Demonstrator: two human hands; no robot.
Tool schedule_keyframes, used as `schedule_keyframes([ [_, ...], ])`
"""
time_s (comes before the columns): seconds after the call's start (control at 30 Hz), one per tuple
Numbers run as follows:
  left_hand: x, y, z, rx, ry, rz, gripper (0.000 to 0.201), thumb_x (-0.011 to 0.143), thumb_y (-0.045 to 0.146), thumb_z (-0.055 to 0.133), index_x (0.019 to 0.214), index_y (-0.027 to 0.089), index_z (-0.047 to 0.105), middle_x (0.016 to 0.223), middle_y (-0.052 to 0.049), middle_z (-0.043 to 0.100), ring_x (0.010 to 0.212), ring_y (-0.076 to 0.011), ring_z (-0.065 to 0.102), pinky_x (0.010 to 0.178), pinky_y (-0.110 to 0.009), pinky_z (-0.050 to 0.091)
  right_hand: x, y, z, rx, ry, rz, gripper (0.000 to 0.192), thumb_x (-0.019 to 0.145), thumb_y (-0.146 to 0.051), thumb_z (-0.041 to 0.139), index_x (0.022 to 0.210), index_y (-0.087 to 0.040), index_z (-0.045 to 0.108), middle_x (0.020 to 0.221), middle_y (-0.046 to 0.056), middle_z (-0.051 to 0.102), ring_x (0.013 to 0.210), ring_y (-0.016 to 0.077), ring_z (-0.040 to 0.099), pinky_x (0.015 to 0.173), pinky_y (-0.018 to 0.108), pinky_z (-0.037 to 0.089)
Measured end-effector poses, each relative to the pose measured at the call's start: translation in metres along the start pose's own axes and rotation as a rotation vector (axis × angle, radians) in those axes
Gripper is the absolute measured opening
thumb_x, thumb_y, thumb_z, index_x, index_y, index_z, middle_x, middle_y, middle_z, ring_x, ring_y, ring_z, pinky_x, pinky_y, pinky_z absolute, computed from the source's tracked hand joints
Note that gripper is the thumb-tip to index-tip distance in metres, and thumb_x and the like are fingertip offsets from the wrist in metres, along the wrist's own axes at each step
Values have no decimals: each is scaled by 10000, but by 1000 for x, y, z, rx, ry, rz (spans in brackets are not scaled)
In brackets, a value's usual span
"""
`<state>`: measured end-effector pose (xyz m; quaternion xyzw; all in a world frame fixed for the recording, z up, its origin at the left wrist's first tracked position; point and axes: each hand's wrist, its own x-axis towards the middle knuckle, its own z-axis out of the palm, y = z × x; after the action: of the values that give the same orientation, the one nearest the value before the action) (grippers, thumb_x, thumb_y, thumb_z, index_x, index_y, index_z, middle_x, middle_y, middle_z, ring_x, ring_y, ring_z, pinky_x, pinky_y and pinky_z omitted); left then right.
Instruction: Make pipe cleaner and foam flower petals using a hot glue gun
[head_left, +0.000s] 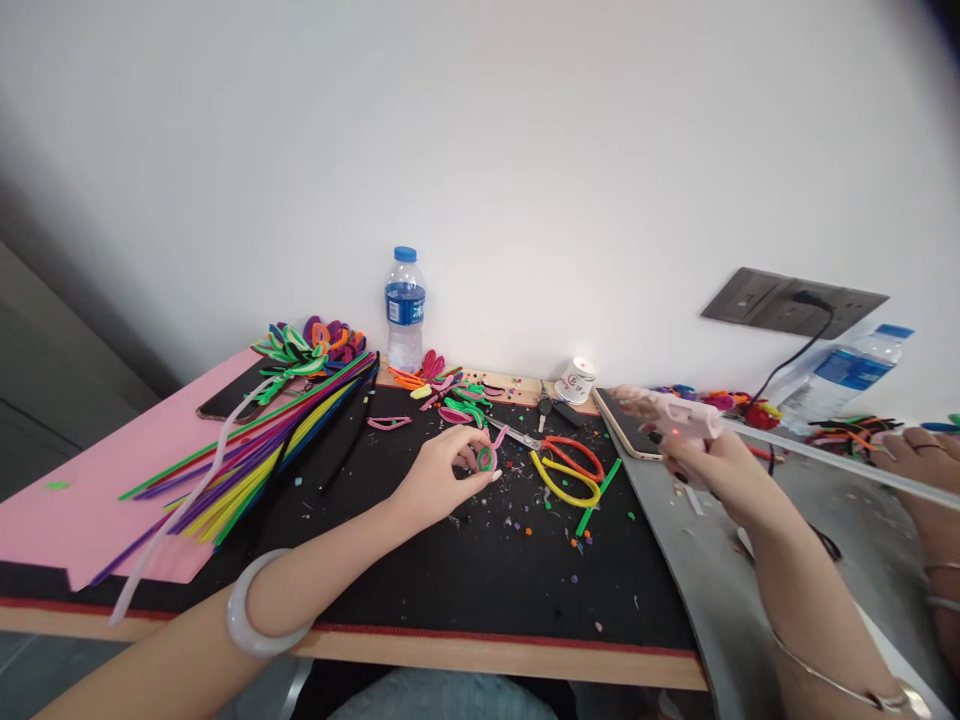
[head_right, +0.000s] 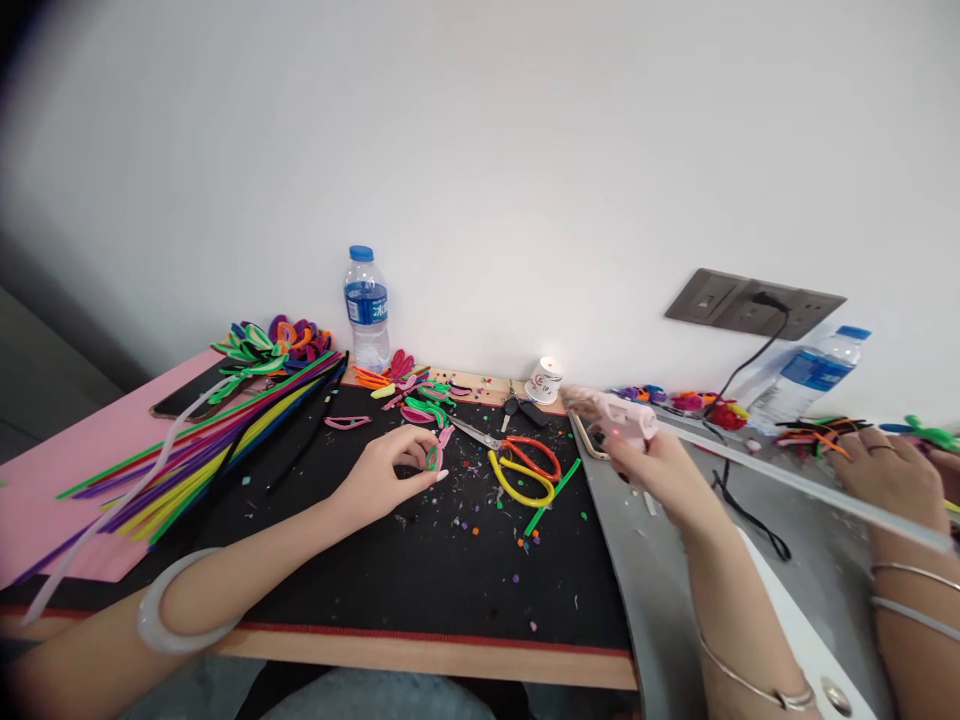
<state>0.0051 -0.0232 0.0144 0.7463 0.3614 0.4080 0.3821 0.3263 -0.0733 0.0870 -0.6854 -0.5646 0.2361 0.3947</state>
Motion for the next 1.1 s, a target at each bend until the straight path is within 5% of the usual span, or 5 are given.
schedule_keyframes([
  [0.17, 2, -4, 2, -100, -25, -86, 267, 693, 227, 663, 924, 158, 549, 844, -21, 573, 697, -110, 580, 686, -266, 549, -9, -10, 49, 311, -360, 40, 407, 712, -372, 635, 1034, -143, 538, 487, -62, 438, 395, 68, 322, 370, 191, 227],
  [0.37, 2, -5, 5, -155, -62, -125, 282, 704, 223, 653, 955, 159, 539, 821, -17, 572, 715, -121, 595, 679, -261, 546, -23, -7, 99, 479, -556, 80, 407, 681, -396, 665, 967, -149, 515, 484, -90, 394, 390, 47, 291, 376, 184, 220],
  [1.1, 1, -3, 6, -178, -98, -135, 296, 697, 218, 661, 963, 159, 544, 824, -18, 566, 675, -104, 555, 647, -239, 523, -25, 3, 103, 491, -544, 103, 392, 708, -381, 646, 962, -155, 451, 473, -108, 368, 388, 38, 279, 369, 174, 208],
])
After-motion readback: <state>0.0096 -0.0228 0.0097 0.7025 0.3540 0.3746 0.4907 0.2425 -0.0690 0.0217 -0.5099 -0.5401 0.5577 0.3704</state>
